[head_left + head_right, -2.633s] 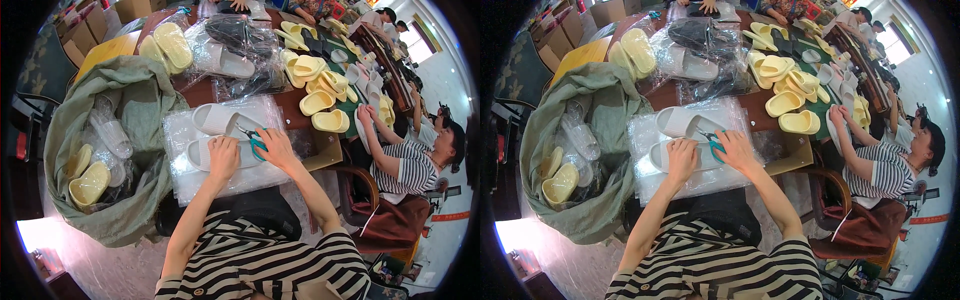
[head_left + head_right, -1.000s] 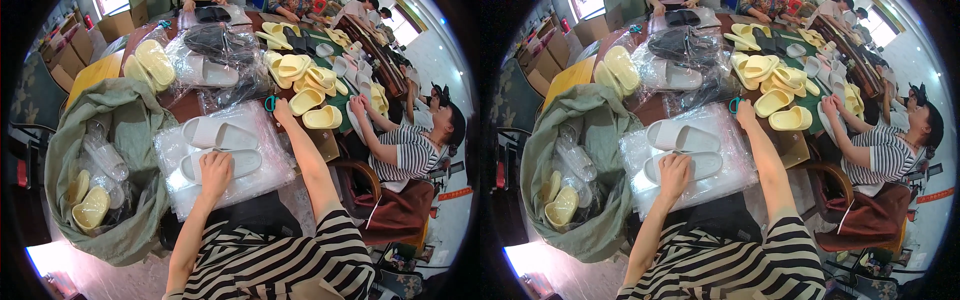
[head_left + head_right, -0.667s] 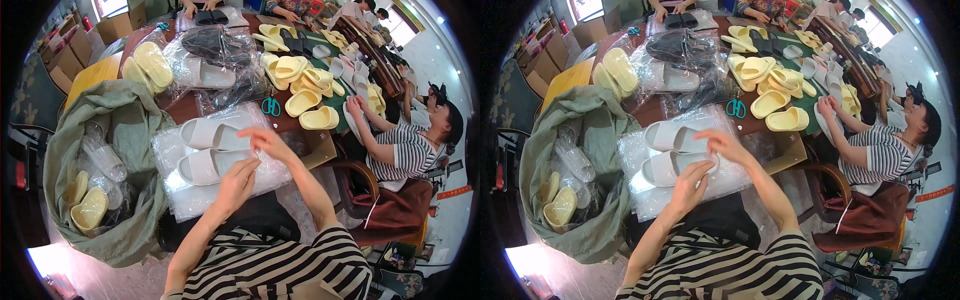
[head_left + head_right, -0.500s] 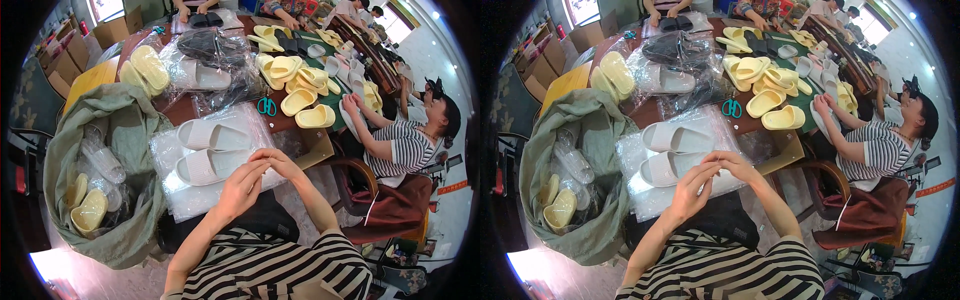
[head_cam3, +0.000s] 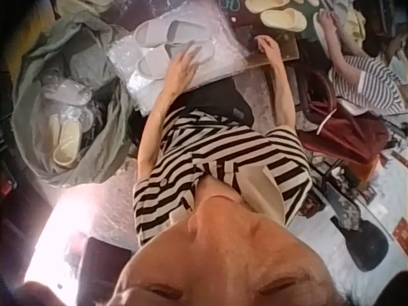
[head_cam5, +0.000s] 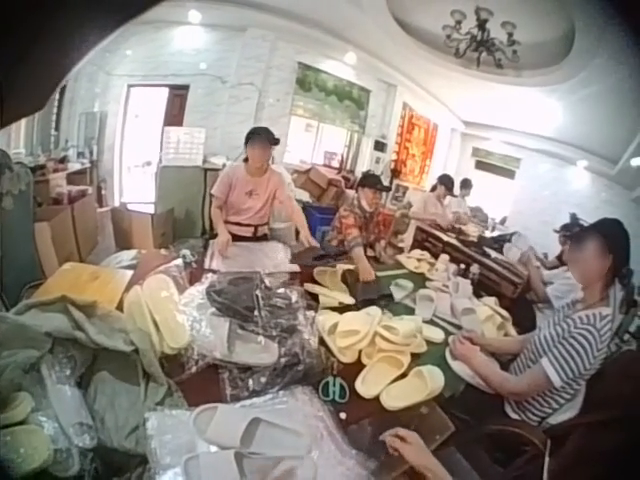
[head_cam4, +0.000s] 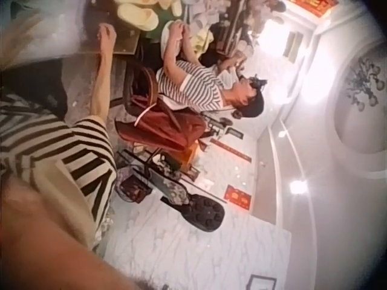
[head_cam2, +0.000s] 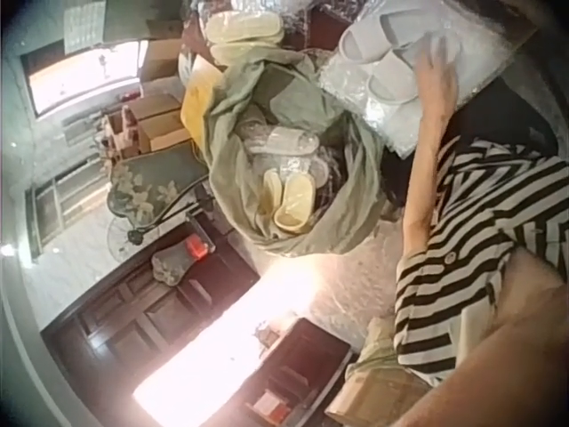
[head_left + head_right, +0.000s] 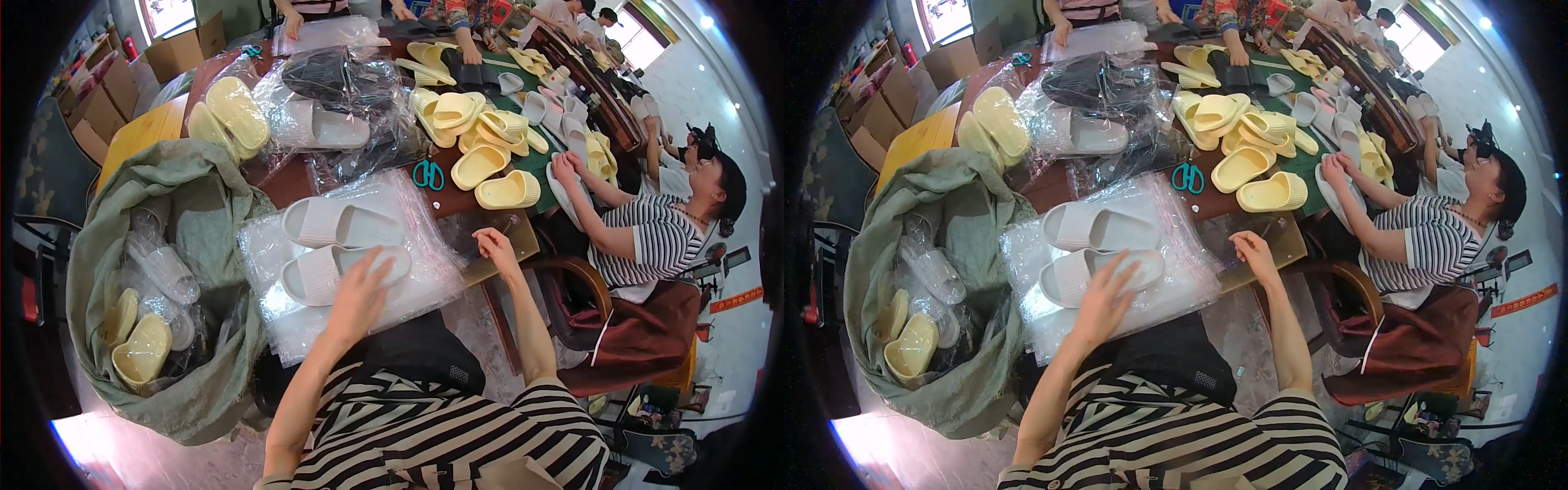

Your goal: The person trims excess material and loose threads from sandals using small scissors.

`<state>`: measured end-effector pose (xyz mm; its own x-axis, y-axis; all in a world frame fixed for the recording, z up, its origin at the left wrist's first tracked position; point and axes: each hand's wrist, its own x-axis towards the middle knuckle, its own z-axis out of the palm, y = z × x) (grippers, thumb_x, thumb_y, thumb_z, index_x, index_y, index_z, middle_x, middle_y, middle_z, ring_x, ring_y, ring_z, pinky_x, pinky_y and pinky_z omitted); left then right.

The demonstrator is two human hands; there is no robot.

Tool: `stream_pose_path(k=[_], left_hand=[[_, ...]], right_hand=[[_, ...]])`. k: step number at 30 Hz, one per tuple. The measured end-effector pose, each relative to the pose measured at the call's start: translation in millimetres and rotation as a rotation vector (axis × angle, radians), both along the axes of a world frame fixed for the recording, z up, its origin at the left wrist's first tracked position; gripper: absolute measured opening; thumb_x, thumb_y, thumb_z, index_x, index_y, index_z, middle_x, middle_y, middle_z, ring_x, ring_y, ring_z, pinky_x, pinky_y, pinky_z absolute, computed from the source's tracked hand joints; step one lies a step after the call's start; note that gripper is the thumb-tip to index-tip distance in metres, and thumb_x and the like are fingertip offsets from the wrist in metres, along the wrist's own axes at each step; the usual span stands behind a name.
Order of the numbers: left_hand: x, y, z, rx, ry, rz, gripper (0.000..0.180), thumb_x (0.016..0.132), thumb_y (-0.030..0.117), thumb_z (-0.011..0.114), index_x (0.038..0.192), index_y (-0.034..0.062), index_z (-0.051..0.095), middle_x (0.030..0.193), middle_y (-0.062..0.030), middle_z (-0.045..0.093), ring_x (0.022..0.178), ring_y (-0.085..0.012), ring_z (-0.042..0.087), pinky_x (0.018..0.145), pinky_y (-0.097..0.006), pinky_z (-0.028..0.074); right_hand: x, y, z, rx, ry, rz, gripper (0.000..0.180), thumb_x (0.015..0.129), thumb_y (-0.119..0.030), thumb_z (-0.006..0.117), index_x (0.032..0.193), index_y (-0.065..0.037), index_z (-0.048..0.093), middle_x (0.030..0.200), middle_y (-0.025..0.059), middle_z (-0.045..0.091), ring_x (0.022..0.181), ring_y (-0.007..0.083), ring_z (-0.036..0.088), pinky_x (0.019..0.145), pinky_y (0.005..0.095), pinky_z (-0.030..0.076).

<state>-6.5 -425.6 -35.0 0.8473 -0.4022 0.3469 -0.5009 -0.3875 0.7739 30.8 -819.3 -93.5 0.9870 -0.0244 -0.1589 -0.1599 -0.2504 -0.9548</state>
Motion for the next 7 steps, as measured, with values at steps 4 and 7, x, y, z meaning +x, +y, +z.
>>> stream_pose_path(k=[4, 7], left_hand=[[12.8, 42.4, -35.2, 0.071, 0.034, 0.326, 0.05, 0.085, 0.005, 0.064, 0.135, 0.0053, 0.055, 0.145, -0.0215, 0.045, 0.129, -0.0414, 0.047, 0.108, -0.048, 0.039], [10.5, 73.4, -51.5, 0.117, 0.115, 0.512, 0.048, 0.087, 0.005, 0.063, 0.134, 0.006, 0.055, 0.145, -0.021, 0.046, 0.13, -0.0414, 0.046, 0.111, -0.048, 0.035]], right_hand=[[17.1, -20.5, -38.7, -0.196, 0.063, -0.164, 0.02, 0.095, -0.005, 0.058, 0.114, -0.001, 0.064, 0.097, 0.0075, 0.062, 0.064, 0.0107, 0.061, 0.058, 0.0247, 0.049], [35.9, -21.8, -63.4, -0.388, -0.081, -0.254, 0.026, 0.094, 0.002, 0.054, 0.119, 0.001, 0.061, 0.113, 0.0148, 0.058, 0.058, 0.0169, 0.066, 0.054, 0.0314, 0.055]])
